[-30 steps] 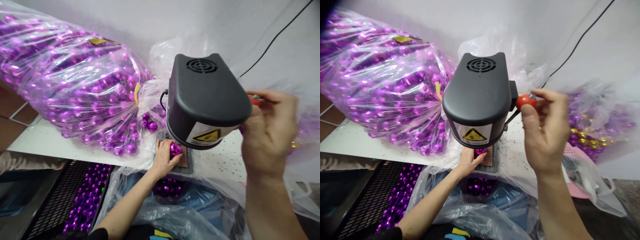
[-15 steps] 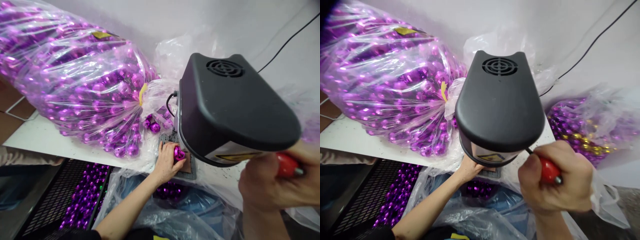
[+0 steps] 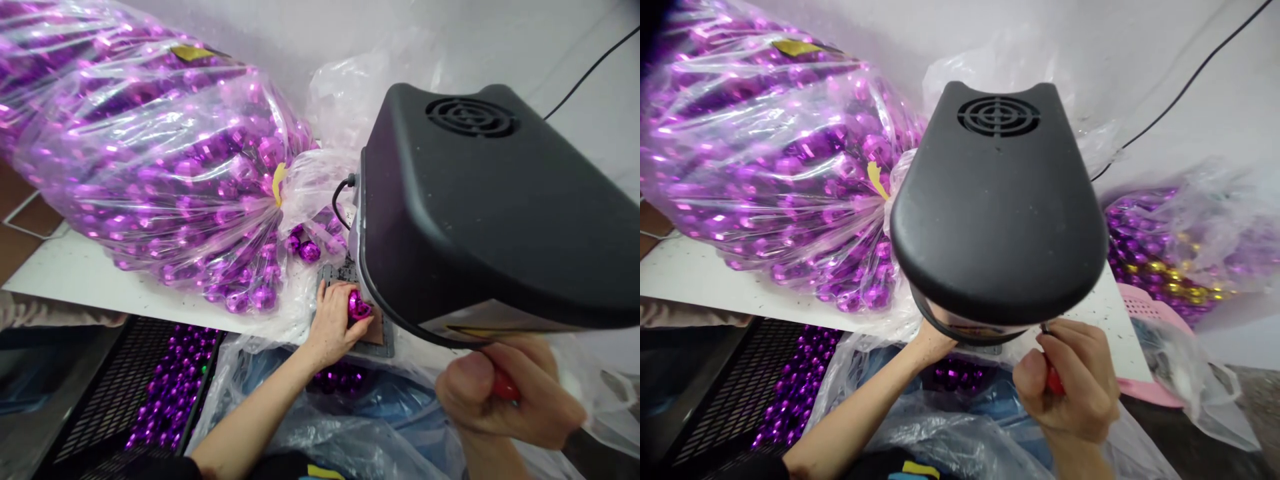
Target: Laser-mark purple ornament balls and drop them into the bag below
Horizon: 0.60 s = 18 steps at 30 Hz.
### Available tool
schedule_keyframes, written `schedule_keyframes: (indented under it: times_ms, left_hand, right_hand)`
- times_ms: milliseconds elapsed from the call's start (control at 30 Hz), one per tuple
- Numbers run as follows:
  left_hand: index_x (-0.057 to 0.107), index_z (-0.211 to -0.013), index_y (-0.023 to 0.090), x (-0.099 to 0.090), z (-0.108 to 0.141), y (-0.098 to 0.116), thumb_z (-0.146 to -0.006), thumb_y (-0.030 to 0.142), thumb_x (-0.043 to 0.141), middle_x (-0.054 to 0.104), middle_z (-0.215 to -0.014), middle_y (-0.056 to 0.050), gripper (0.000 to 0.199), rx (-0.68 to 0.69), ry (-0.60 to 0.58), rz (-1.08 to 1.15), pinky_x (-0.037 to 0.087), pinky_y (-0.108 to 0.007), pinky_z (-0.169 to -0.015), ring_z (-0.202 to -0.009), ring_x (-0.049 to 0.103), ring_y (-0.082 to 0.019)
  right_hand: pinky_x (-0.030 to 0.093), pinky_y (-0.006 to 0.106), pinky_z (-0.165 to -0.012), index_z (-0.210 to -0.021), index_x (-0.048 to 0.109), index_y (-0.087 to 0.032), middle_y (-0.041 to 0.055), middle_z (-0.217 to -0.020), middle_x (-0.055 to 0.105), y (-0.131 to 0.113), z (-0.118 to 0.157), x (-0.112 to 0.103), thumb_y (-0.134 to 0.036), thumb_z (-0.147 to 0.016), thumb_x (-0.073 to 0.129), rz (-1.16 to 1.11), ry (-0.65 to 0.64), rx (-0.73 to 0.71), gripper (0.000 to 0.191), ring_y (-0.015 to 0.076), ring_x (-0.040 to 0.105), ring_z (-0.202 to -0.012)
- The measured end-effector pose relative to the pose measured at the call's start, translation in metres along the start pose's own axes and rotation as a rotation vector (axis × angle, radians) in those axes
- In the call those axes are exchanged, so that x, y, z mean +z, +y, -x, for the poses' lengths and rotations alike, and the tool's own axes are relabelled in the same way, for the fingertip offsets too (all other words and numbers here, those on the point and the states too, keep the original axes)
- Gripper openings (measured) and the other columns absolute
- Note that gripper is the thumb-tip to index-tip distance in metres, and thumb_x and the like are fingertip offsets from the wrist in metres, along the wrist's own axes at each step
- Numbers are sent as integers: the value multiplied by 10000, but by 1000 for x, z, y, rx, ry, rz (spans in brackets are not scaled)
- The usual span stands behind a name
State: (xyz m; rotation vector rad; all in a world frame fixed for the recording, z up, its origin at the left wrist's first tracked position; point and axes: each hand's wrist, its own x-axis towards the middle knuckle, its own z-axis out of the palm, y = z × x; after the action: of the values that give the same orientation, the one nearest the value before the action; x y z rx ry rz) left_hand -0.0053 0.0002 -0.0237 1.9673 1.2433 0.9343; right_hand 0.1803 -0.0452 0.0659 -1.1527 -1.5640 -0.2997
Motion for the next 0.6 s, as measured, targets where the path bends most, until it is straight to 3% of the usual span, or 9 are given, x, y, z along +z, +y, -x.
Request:
schedule_keyframes:
  times_ms: [167,333,467,600]
  left_hand:
    - [528,-1273,221,-2,-1,2,-857,386,651,626,-1238,-115,464,-10,1,10,228,-616,-1209,-1258,534,-317]
    - [525,-1268,196,-3,-2,4,-885,365,625,622,-1235,-117,431,-10,-18,-30,171,-597,-1228,-1255,525,-297]
    - [550,-1230,194,-1,-1,3,-885,335,627,614,-1254,-115,380,-4,-28,-61,144,-586,-1234,-1265,515,-288]
    - [534,-1254,196,-1,-3,2,-896,322,613,612,-1267,-118,387,-1,-32,-76,190,-590,-1217,-1266,513,-289]
  right_hand:
    - [468,296,-665,-726,586,-141,43,-734,564,-4,-1,11,-85,-727,555,68,76,-89,64,152,611,-759]
    - [459,297,-685,-847,605,-146,32,-752,567,2,11,23,-108,-755,551,44,172,-91,113,139,597,-764]
    - [471,286,-698,-871,610,-155,42,-812,584,13,31,30,-131,-767,576,40,86,-41,112,134,577,-794]
    - [459,280,-676,-816,622,-165,37,-783,567,14,31,19,-215,-800,580,39,10,65,67,127,558,-765]
